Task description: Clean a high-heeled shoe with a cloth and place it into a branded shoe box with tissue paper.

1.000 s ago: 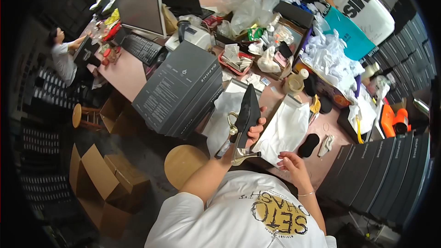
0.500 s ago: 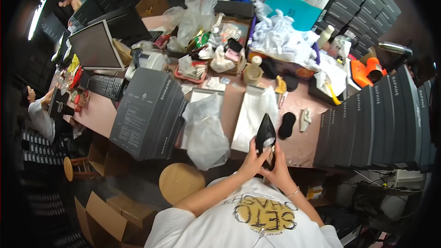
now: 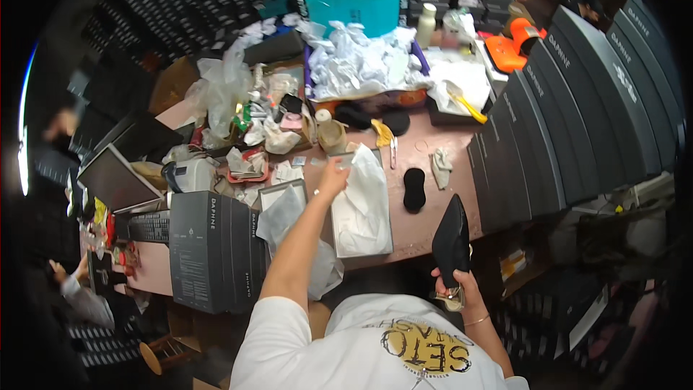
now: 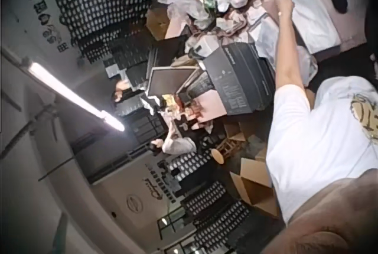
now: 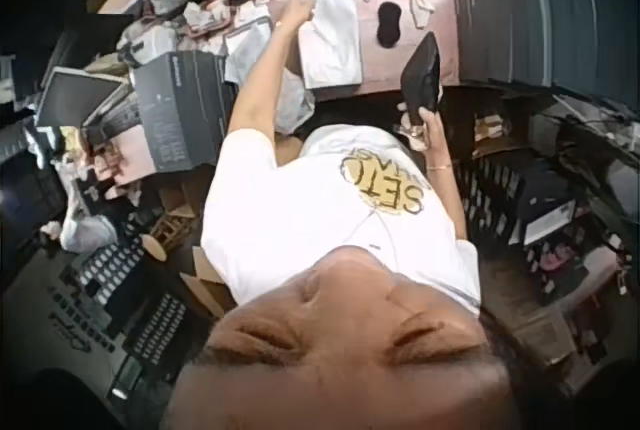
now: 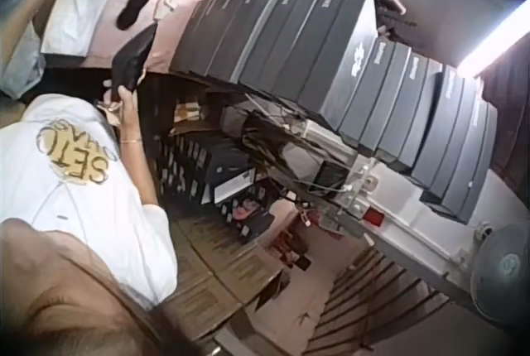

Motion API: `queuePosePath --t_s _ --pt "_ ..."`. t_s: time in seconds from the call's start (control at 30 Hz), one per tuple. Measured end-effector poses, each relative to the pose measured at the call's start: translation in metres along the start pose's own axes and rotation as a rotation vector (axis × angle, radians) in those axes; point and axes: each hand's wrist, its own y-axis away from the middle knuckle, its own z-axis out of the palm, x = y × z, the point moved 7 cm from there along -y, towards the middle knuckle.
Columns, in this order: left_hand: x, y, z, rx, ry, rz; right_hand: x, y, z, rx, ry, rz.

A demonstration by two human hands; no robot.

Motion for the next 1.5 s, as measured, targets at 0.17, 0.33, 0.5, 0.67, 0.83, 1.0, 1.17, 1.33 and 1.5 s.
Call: queuePosePath --t_s 0.17,0.33,0.5,0.67,0.83,1.0,1.17,1.33,1.5 --pt "0.014 0.055 0.029 -0.437 -0.562 0.356 0.012 0.015 0.007 0.114 -0.124 -0.100" --pt "0.023 0.038 0.019 -0.243 -0.328 0.097 0.022 0.002 0.018 0.189 -0.085 -0.094" --pt "-0.006 -0.024 0.051 -0.134 0.325 -0.040 0.020 -0.023 0.044 0.191 -0.101 -0.083" --pt "0.122 0.052 0.034 -0.258 0.531 0.335 0.011 -0.014 0.049 0.138 -0.645 -0.131" --pt "0.208 0.141 0.010 -0.377 0.128 0.616 -0.002 0.000 0.038 -0.344 -1.017 -0.165" --pt "0.171 0.193 0.029 -0.036 -0.536 0.699 0.001 0.033 0.015 -0.412 -1.062 -0.093" --pt "0.133 0.258 0.065 0.095 -0.564 0.684 0.007 0.085 -0.026 -0.383 -0.919 0.064" --pt "0.121 0.309 0.105 0.119 -0.592 0.763 -0.003 0.154 -0.054 -0.348 -0.115 0.214" --pt "0.130 0.395 0.156 -0.054 -0.627 0.805 0.010 0.149 -0.037 -0.294 0.142 0.291"
